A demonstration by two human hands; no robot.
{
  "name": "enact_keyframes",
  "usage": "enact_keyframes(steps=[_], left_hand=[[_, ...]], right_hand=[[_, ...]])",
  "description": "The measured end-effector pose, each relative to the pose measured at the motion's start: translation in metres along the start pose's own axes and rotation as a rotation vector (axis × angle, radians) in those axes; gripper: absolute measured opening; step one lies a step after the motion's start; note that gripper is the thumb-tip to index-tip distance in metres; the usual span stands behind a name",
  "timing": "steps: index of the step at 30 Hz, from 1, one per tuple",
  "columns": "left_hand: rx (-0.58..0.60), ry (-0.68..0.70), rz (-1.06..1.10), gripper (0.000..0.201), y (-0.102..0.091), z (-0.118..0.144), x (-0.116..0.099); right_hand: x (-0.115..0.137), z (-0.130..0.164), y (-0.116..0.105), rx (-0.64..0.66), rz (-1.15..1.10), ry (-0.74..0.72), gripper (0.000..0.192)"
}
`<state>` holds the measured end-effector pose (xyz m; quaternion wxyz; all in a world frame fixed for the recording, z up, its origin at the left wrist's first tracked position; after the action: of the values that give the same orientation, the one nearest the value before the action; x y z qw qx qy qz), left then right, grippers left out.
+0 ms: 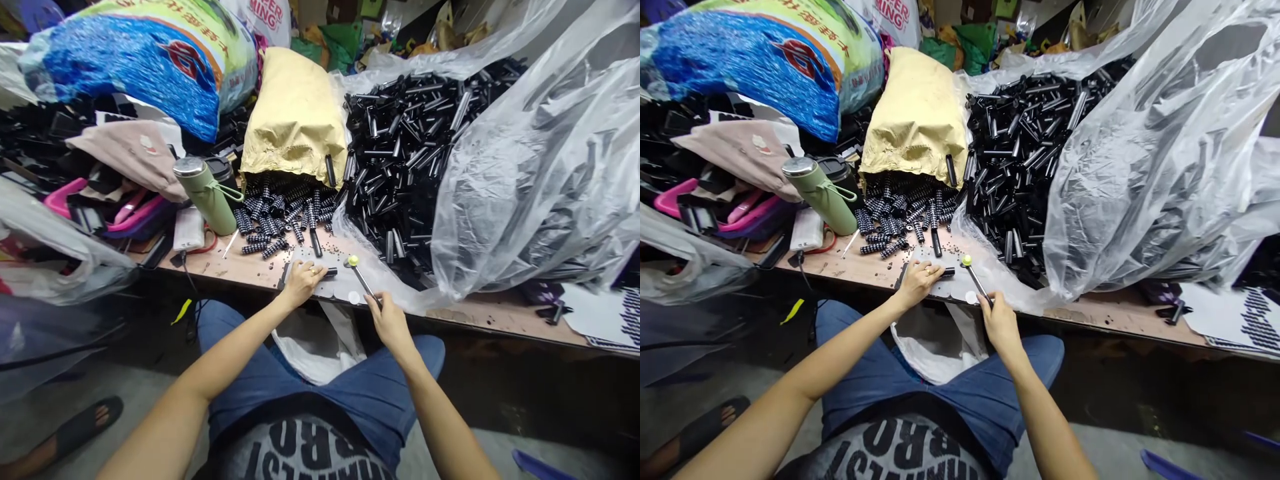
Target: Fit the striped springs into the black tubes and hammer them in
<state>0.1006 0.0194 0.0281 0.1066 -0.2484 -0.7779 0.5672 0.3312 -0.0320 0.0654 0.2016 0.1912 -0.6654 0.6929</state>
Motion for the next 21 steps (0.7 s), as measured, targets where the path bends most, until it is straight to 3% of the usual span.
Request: enact_keyframes(steps=[3, 7, 10, 12, 15, 18, 21], left_hand=[[0.000, 0.003, -0.123, 0.044, 0.002, 0.000, -0.001], [0.039, -0.032, -0.212, 0.043, 0.007, 0.000, -0.012], [0.049, -0.037, -0.225, 0.048, 0.012, 0.002, -0.031], [0.051, -0.030, -0.219, 0.063, 0.017, 0.006, -0.043], [0.083, -0.021, -0.206, 0.068, 0.025, 0.009, -0.048], [0.098, -0.007, -0.166, 0.064, 0.028, 0.001, -0.038], [0.075, -0.049, -0.086, 0.055, 0.021, -0.014, -0.026]], right_hand=[[0.021, 0.005, 0.002, -0.049, 0.058, -0.028, 0.042], [0.033, 0.007, 0.009, 0.059, 0.219, 0.003, 0.037], [0.056, 0.010, 0.002, 0.005, 0.129, -0.095, 0.040], [0.075, 0.013, 0.001, -0.051, 0.030, -0.179, 0.042], [0.093, 0.014, 0.020, 0.044, 0.051, -0.212, 0.040], [0.091, 0.010, 0.040, 0.195, 0.181, -0.159, 0.035], [0.075, -0.002, 0.033, 0.172, 0.186, -0.133, 0.037]])
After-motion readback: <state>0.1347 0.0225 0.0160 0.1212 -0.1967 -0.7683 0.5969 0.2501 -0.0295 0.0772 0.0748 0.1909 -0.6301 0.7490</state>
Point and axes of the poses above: each hand's wrist, its own z-axis away from the middle knuckle, its own y-axis out of the palm, x = y × z, the point moved 4 cm from there along -z, towards the middle knuckle, and after that the axes turned 11 degrees about -z, right-handed, at the moved point
